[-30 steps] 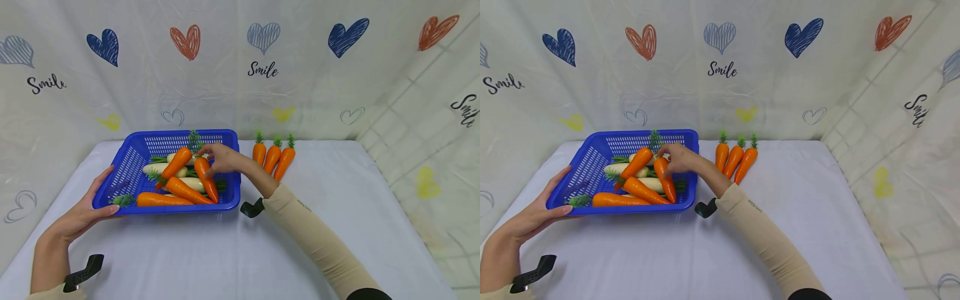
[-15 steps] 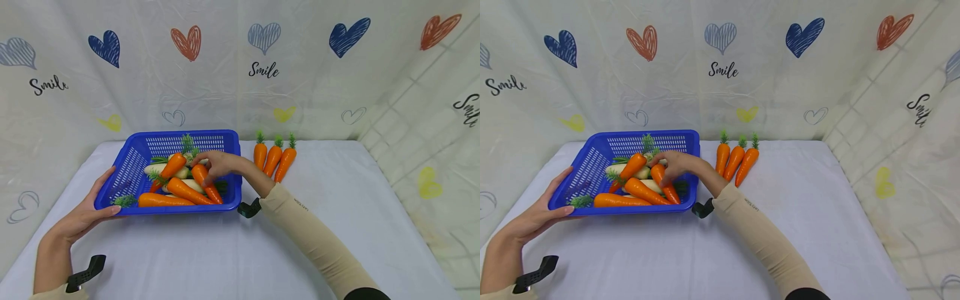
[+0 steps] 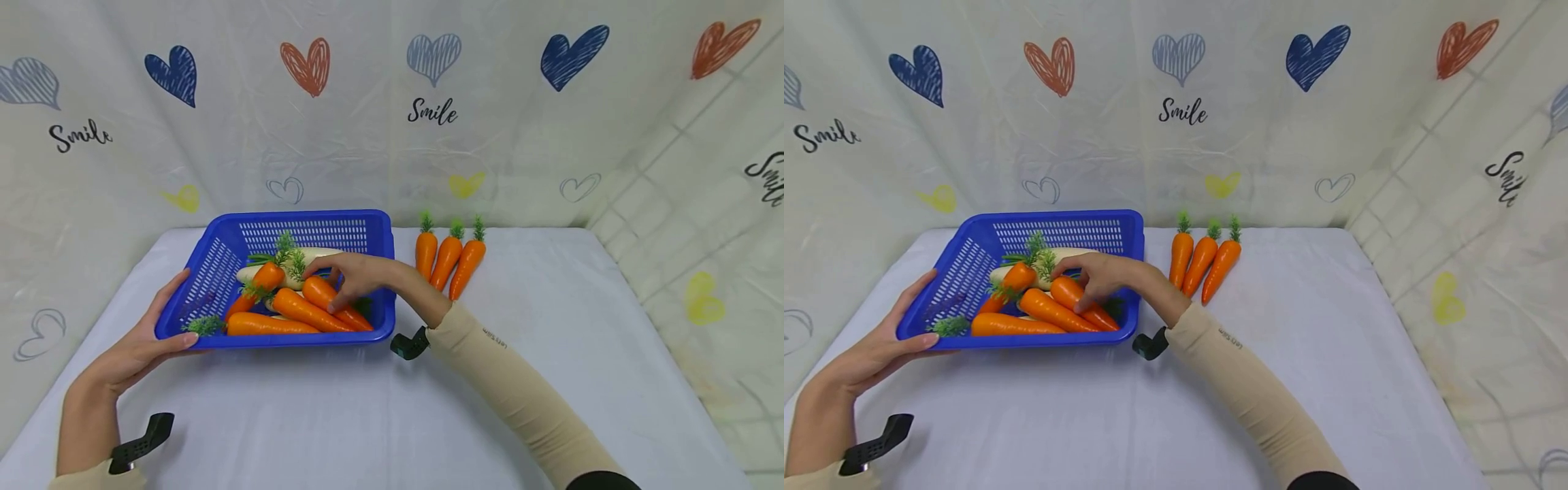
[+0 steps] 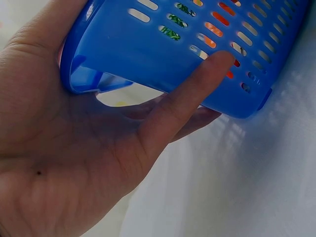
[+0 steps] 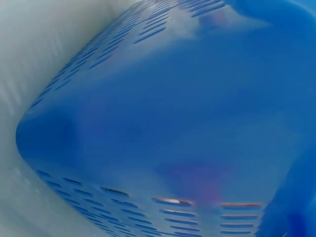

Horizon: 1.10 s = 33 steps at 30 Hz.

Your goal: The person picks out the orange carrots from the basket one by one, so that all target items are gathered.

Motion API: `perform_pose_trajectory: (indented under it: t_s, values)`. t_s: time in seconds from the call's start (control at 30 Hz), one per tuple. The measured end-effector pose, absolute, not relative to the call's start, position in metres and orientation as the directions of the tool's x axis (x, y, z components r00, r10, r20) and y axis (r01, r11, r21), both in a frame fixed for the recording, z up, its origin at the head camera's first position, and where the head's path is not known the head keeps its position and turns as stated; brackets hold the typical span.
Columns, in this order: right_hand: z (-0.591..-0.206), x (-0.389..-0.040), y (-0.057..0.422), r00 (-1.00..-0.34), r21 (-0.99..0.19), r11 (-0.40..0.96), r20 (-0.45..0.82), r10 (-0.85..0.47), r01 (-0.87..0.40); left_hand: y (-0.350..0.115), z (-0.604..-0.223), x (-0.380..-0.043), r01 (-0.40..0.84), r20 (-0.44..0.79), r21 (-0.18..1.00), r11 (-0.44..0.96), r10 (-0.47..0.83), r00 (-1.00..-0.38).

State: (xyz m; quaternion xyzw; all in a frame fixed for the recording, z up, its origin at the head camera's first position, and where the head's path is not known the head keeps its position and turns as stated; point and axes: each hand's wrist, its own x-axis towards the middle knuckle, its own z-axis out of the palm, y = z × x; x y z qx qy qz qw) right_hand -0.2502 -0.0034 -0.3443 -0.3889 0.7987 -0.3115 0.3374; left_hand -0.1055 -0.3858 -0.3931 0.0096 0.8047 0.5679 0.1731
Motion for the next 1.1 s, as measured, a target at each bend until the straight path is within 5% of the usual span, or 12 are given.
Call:
perform_pose_trajectory:
  t_s: [0.27,1.1]
  values:
    - [-0.345,-0.25,-0.001,-0.472,-0.786,0.49,-0.293,-0.831,-0.376,-0.385,-0.394,-0.106,-0.181,-0.264,0.922,0.343,0.211,-0.941]
    - [-0.348,-0.241,0.012,-0.663,-0.874,0.293,0.042,-0.747,-0.386,-0.386,-0.393,-0.104,-0.179,-0.263,0.92,0.349,0.212,-0.941]
